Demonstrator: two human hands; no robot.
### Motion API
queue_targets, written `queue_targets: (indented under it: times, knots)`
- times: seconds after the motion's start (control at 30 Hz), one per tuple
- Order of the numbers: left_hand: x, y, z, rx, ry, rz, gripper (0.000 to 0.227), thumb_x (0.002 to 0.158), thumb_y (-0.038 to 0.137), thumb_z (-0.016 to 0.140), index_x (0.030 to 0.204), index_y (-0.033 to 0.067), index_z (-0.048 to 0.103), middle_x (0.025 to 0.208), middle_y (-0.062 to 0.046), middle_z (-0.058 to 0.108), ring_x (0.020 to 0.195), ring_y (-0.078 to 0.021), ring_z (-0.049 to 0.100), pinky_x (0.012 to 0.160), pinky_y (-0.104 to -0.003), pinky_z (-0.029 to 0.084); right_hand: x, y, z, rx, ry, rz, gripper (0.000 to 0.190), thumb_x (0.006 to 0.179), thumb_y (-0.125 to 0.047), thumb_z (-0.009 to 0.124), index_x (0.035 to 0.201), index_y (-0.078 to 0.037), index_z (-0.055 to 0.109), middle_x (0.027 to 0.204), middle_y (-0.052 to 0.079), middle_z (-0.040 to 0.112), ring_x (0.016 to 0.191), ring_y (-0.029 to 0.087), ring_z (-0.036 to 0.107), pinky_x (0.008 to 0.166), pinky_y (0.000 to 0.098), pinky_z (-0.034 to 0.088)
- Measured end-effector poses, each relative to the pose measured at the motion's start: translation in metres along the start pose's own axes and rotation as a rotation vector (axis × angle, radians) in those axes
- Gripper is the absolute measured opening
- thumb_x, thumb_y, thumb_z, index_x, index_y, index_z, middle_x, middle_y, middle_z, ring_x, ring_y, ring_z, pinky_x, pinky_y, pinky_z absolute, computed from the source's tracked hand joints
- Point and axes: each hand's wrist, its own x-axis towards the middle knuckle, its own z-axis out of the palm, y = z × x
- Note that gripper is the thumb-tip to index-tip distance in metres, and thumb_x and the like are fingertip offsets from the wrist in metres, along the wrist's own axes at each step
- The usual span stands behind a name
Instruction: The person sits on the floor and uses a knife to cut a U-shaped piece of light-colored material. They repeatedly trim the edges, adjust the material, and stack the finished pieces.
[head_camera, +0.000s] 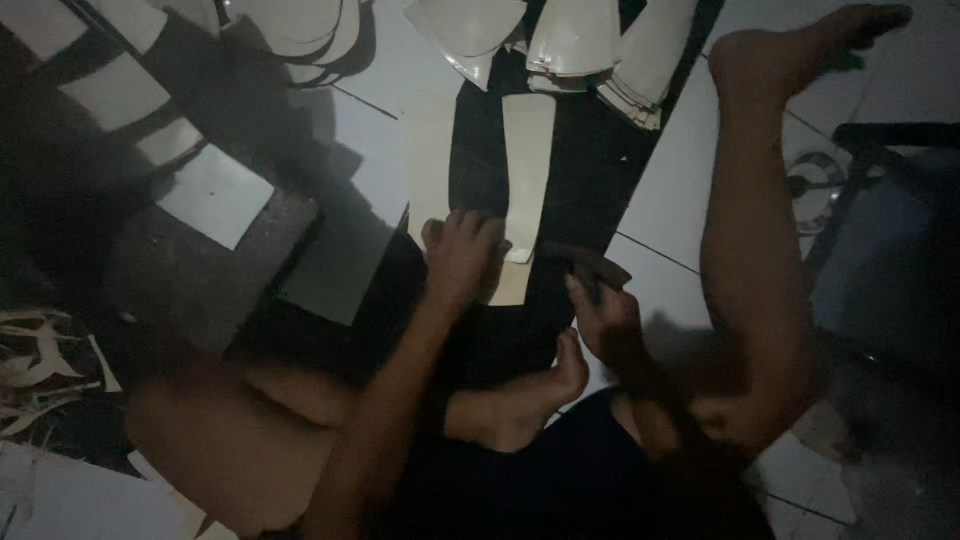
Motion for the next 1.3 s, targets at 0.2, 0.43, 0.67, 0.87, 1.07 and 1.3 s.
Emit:
queue_targets:
  times: [0.2, 0.43, 0.67, 0.87, 1.07, 1.3]
  knots:
    - [-0.021, -0.014, 0.004, 0.037, 0.094, 0.001, 0.029, 0.093, 0.024, 0.071, 0.12, 0.0145, 0.071, 0.13, -0.011, 0.064, 0.131, -0.0399, 0.049, 0.105, -0.06, 0.032, 0.044, -0.03, 0.011, -0.313, -0.137, -0.067, 0.045, 0.107, -0.041, 0.059, 0.107, 0.001, 0.075, 0.078, 0.02, 0.075, 0.064, 0.028, 0.074, 0.061, 0.0394, 0.056]
    - [-0.021, -0.026, 0.01, 0.097, 0.093, 0.149, 0.029, 0.091, 0.02, 0.071, 0.119, 0.0137, 0.07, 0.127, -0.007, 0.064, 0.127, -0.0341, 0.054, 0.101, -0.061, 0.034, 0.052, -0.072, 0.019, -0.211, -0.053, -0.32, 0.044, 0.103, -0.03, 0.056, 0.138, -0.003, 0.058, 0.095, 0.02, 0.074, 0.069, 0.028, 0.074, 0.055, 0.0378, 0.058]
    - [-0.023, -0.032, 0.01, 0.149, 0.073, 0.172, 0.03, 0.09, 0.018, 0.071, 0.12, 0.0159, 0.07, 0.124, -0.006, 0.064, 0.125, -0.0332, 0.055, 0.102, -0.064, 0.032, 0.06, -0.061, 0.018, -0.647, 0.17, -1.111, 0.031, 0.114, -0.012, 0.061, 0.142, -0.002, 0.056, 0.135, 0.022, 0.067, 0.104, 0.03, 0.073, 0.067, 0.0363, 0.061]
    - [-0.02, -0.032, 0.01, 0.155, 0.054, 0.163, 0.026, 0.081, 0.018, 0.07, 0.107, 0.0195, 0.073, 0.126, -0.007, 0.065, 0.124, -0.0341, 0.054, 0.101, -0.065, 0.03, 0.06, -0.057, 0.022, -0.164, -0.248, -0.442, 0.035, 0.105, -0.003, 0.062, 0.14, 0.0, 0.065, 0.128, 0.023, 0.069, 0.099, 0.029, 0.074, 0.075, 0.0313, 0.06]
    - [-0.023, -0.034, 0.014, 0.112, 0.15, 0.203, 0.02, 0.091, 0.017, 0.074, 0.111, 0.0166, 0.073, 0.124, -0.005, 0.066, 0.13, -0.0331, 0.054, 0.105, -0.063, 0.028, 0.056, -0.05, 0.031, -0.821, 0.187, -1.159, 0.029, 0.106, -0.007, 0.065, 0.133, 0.001, 0.062, 0.133, 0.02, 0.07, 0.093, 0.023, 0.074, 0.063, 0.0294, 0.059]
    - [-0.007, -0.051, 0.003, 0.01, -0.069, 0.16, 0.011, 0.089, 0.016, 0.073, 0.097, 0.0221, 0.079, 0.108, -0.001, 0.068, 0.119, -0.0266, 0.055, 0.104, -0.064, 0.026, 0.051, -0.053, 0.028, -0.303, -0.232, -0.353, 0.029, 0.108, -0.021, 0.06, 0.132, -0.005, 0.061, 0.106, 0.018, 0.072, 0.086, 0.027, 0.074, 0.068, 0.0341, 0.057]
